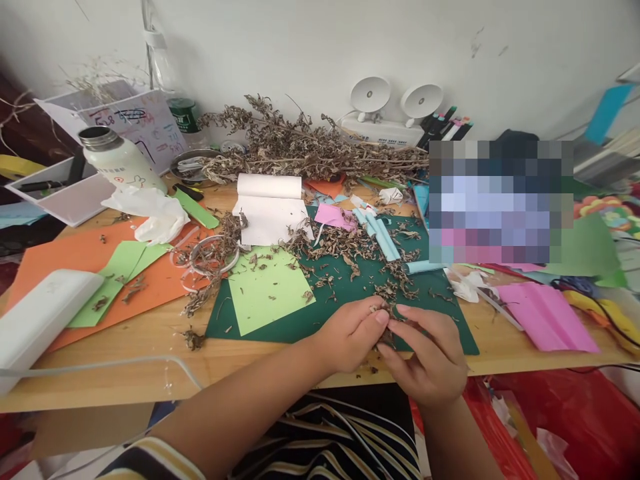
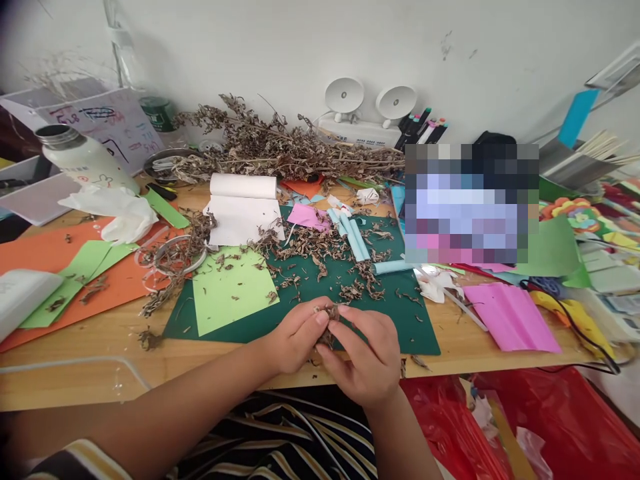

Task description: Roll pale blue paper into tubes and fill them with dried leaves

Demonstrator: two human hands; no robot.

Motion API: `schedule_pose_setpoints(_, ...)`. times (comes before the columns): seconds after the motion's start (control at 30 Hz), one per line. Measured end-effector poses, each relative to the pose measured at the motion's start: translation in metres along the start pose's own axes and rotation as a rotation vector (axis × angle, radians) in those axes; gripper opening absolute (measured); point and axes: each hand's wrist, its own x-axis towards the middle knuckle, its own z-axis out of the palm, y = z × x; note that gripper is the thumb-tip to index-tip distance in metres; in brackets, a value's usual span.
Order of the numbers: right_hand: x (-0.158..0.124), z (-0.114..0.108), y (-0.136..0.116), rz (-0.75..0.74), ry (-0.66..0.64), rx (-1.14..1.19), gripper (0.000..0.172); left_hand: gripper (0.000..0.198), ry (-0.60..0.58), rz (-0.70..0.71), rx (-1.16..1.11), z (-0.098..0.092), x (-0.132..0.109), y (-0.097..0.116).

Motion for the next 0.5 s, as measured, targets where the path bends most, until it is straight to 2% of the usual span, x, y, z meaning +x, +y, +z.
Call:
schedule_pose_setpoints(0.13,0.009,-0.007,-0.003,0.091,-0.077,0.0,0.021,0.045,-0.023,0.042,0.043,-0.002,-0.001,-0.003)
schedule_pose_setpoints(0.3,0.02,-0.02,-0.006,0.336,-0.285,0.199,0.012,0.064,-0.165,0.063,0.093,-0.009,0.001,-0.001)
schedule_pose_setpoints(0.4,0.02,-0.02,-0.006,0.521,-0.285,0.405,0.016,0.063,-0.208,0.061,0.099,-0.011,0.003,0.001)
schedule_pose_setpoints(0.5,0.019,-0.018,-0.005,0.614,-0.279,0.516,0.01,0.051,-0.248,0.092,0.094,-0.011,0.004,0.002)
